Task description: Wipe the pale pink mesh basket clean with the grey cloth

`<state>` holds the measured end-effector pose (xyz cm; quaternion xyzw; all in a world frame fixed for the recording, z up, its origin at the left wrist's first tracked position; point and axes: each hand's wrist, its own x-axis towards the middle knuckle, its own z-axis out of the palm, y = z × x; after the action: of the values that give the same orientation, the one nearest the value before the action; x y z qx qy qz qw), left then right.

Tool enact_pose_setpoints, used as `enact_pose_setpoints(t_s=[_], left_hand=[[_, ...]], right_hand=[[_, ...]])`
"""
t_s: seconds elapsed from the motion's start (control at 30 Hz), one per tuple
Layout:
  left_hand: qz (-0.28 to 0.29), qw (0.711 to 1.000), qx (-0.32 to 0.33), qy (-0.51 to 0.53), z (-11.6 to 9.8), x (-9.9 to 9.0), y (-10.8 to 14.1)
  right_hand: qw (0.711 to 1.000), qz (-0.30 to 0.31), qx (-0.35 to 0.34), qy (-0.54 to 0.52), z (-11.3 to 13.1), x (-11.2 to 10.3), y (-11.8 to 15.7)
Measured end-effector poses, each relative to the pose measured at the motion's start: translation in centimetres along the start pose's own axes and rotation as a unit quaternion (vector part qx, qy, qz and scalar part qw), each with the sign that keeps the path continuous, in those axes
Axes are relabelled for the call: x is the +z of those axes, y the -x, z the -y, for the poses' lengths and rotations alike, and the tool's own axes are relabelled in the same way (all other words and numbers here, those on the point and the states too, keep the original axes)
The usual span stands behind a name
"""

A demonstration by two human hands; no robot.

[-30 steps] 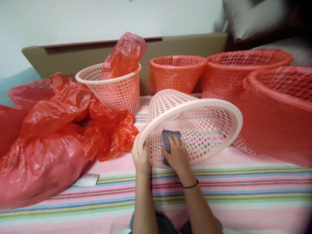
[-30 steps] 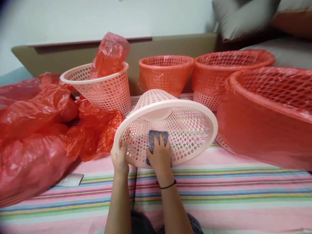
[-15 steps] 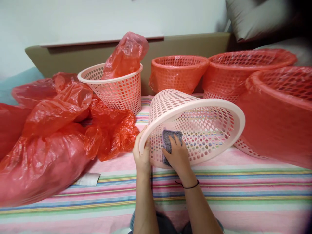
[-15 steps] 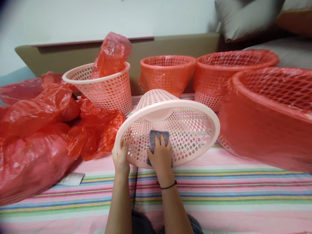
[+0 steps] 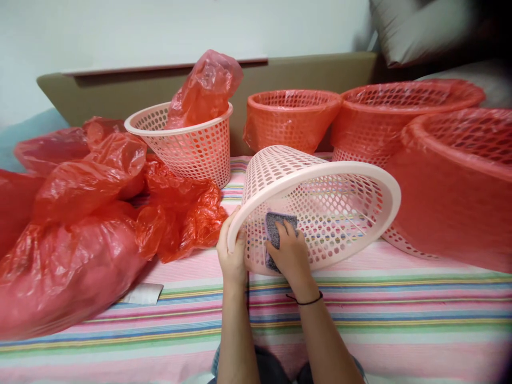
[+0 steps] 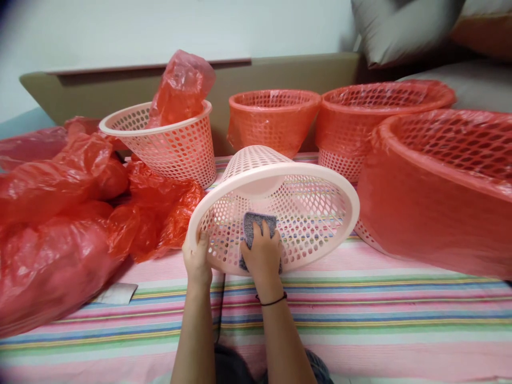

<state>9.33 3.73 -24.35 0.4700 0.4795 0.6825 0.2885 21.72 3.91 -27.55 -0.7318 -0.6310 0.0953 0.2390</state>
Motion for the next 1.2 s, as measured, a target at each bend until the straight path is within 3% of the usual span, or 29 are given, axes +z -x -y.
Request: enact_pose_setpoints(t_s=[0.17, 0.3, 0.37, 0.43, 0.5, 0.6, 0.73, 0.83, 0.93, 1.03, 1.1, 1.17, 1.2], left_hand=[[-0.009, 1.0, 0.007, 0.002, 0.2, 0.0, -0.2], [-0.012, 0.999, 0.008, 0.038, 0.5, -0.1, -0.4], [0.007, 0.999, 0.006, 0.052, 0.6, -0.1, -0.4], [0.026, 0.999, 0.006, 0.044, 0.4, -0.2, -0.4], [0.034, 0.999, 0.005, 0.032, 0.3, -0.3, -0.4], [0.039, 0.998, -0.002, 0.042, 0.3, -0.3, -0.4], [0.052, 0.998, -0.006, 0.041, 0.5, -0.1, -0.4], [0.056, 0.998, 0.008, 0.039, 0.4, 0.2, -0.3], [0.042, 0.998, 0.017, 0.036, 0.2, 0.5, -0.1], [0.044, 0.998, 0.009, 0.045, 0.1, 0.6, -0.1], [0.051, 0.997, 0.002, 0.052, 0.2, 0.5, 0.0], [0.058, 0.997, 0.003, 0.052, 0.3, 0.4, -0.1], [0.059, 0.997, 0.007, 0.051, 0.3, 0.4, -0.1]], right_hand=[[0.988, -0.014, -0.052, -0.142, 0.9, 0.2, -0.5], [0.928, 0.007, -0.108, -0.356, 2.5, -0.4, -0.2], [0.898, 0.03, -0.093, -0.429, 2.9, -1.0, -0.1], [0.887, 0.024, -0.049, -0.459, 2.5, -1.8, -0.4], [0.904, -0.035, -0.007, -0.426, 1.4, -2.6, -0.8], [0.958, -0.121, 0.018, -0.259, -1.1, -3.3, -1.4], [0.996, -0.05, 0.026, -0.07, -2.7, -2.6, -1.3], [0.995, 0.005, -0.018, -0.098, -1.5, -1.3, -1.0], [0.954, 0.019, -0.06, -0.293, 0.8, -0.4, -0.7], [0.85, 0.041, -0.018, -0.526, 2.6, -0.9, -0.6], [0.787, 0.057, 0.028, -0.614, 3.0, -1.7, -0.7], [0.774, 0.035, 0.052, -0.631, 2.4, -2.7, -0.9], [0.788, 0.007, 0.052, -0.613, 1.8, -3.1, -1.0]])
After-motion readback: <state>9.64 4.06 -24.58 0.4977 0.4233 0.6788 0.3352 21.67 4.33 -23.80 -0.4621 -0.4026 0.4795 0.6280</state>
